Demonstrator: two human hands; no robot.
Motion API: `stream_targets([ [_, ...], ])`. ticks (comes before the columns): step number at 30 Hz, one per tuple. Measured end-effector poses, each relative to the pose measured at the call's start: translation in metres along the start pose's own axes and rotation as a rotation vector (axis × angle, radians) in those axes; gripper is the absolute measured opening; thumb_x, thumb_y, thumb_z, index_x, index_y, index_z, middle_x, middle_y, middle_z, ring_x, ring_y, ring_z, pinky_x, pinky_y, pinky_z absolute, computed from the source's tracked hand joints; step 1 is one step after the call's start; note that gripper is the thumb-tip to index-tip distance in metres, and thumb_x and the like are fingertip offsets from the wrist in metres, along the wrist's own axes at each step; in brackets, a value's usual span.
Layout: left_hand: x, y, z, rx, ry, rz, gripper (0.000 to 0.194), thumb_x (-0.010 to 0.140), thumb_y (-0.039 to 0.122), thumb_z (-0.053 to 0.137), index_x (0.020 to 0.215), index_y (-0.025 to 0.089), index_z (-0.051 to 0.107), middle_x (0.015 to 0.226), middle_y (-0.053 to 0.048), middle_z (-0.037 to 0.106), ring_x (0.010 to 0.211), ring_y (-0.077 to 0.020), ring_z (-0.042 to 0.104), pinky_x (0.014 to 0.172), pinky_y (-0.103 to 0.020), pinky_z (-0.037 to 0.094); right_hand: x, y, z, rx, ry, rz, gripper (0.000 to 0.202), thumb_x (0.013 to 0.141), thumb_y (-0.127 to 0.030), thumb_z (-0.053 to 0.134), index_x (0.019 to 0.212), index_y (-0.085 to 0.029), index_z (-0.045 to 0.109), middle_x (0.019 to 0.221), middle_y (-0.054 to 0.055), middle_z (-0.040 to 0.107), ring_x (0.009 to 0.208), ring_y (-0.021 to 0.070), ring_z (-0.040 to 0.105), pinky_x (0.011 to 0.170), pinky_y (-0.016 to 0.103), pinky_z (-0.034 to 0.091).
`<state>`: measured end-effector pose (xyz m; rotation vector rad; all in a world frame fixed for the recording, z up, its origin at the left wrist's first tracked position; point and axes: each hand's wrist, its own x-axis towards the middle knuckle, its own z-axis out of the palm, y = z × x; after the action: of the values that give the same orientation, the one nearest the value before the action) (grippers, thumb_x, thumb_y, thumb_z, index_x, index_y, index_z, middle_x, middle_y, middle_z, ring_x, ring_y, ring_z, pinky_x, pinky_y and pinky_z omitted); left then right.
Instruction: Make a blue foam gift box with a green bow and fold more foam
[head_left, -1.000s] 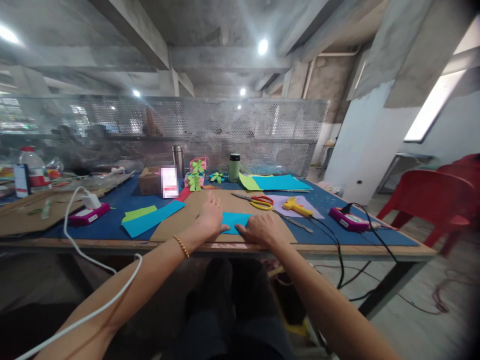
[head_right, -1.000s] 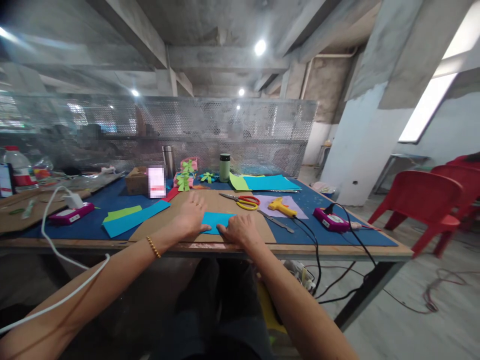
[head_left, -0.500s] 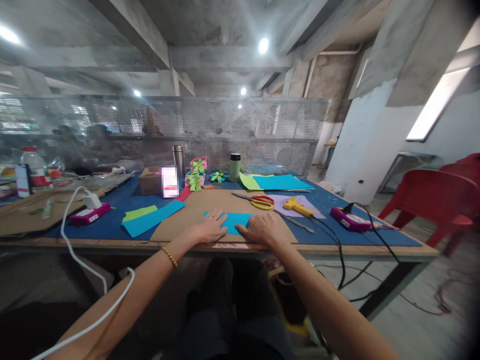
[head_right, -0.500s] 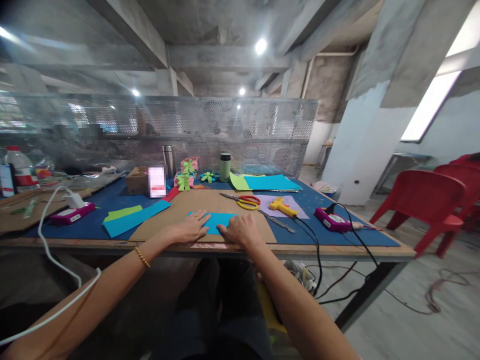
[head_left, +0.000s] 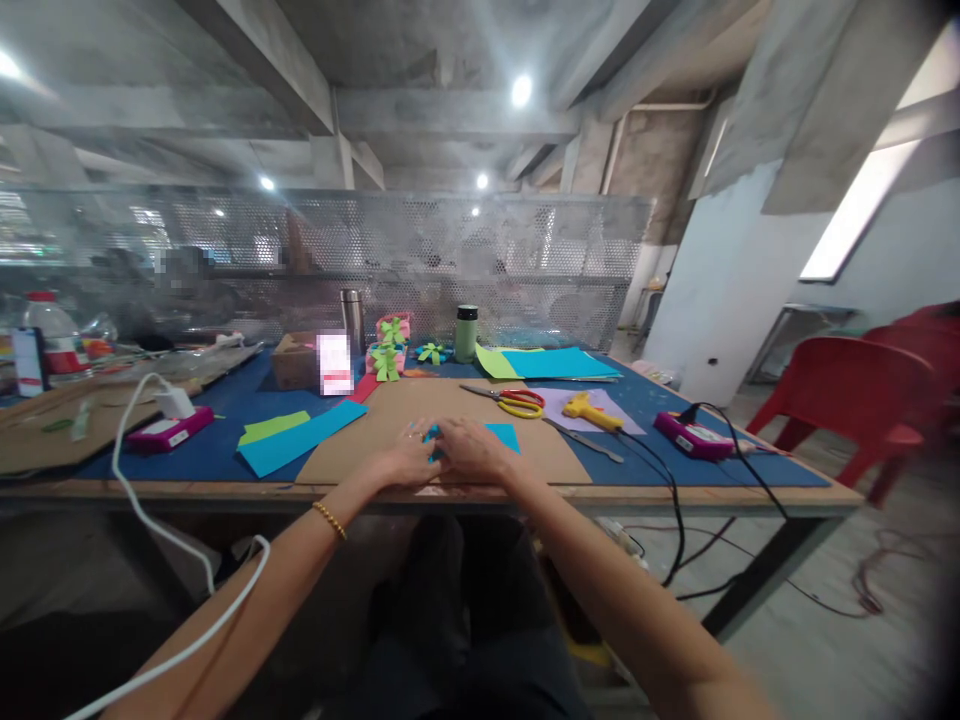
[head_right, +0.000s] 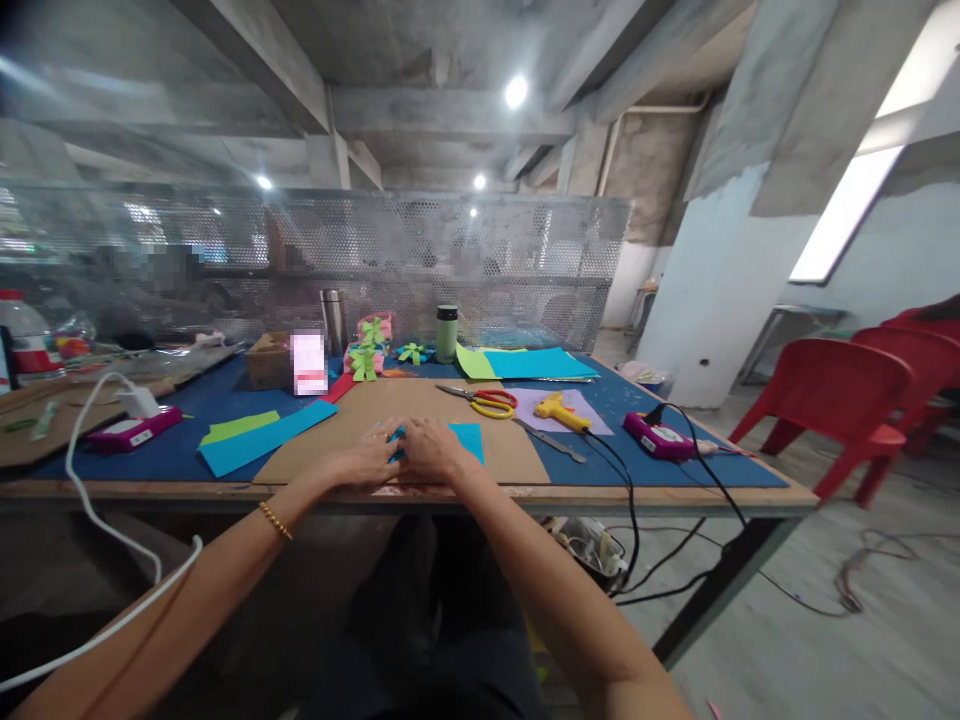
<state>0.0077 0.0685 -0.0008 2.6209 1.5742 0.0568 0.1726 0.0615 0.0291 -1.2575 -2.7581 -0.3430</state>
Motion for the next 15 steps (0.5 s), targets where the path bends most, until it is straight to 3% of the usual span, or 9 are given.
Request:
stream_targets([
  [5,0.001,-0.003,0.003,0.025,-0.016,-0.027,0.077,0.095,0.056,0.028,0.158,0.014,0.022,0.166,-0.015,0.014,0.154,-0.0311,0.011,0.123,-0.046,0.014,0.000,-0.008,0.017,0.144,0.079,0.107,0.032,0.099,-0.016,0.038,0.125,-0.011,0.056,0.123,0.015,0.067,0.108,0.0230,0.062,0.088,0.031,0.043],
  [10,0.001,-0.002,0.003,0.021,-0.012,-0.022,0.076,0.096,0.056,0.028,0.158,0.014,0.023,0.165,-0.017,0.012,0.153,-0.0319,0.009,0.123,-0.048,0.014,-0.009,-0.012,0.014,0.156,0.063,0.214,0.027,0.099,-0.018,0.038,0.116,-0.013,0.058,0.119,0.016,0.068,0.108,0.0238,0.063,0.088,0.032,0.042],
  [15,-0.002,0.000,-0.001,-0.014,-0.022,-0.027,0.075,0.097,0.057,0.029,0.158,0.015,0.023,0.165,-0.016,0.010,0.154,-0.0320,0.006,0.122,-0.051,0.013,-0.014,-0.009,0.013,0.141,0.058,0.231,0.031,0.095,-0.013,0.039,0.120,-0.013,0.056,0.123,0.015,0.067,0.114,0.0245,0.061,0.093,0.033,0.040],
])
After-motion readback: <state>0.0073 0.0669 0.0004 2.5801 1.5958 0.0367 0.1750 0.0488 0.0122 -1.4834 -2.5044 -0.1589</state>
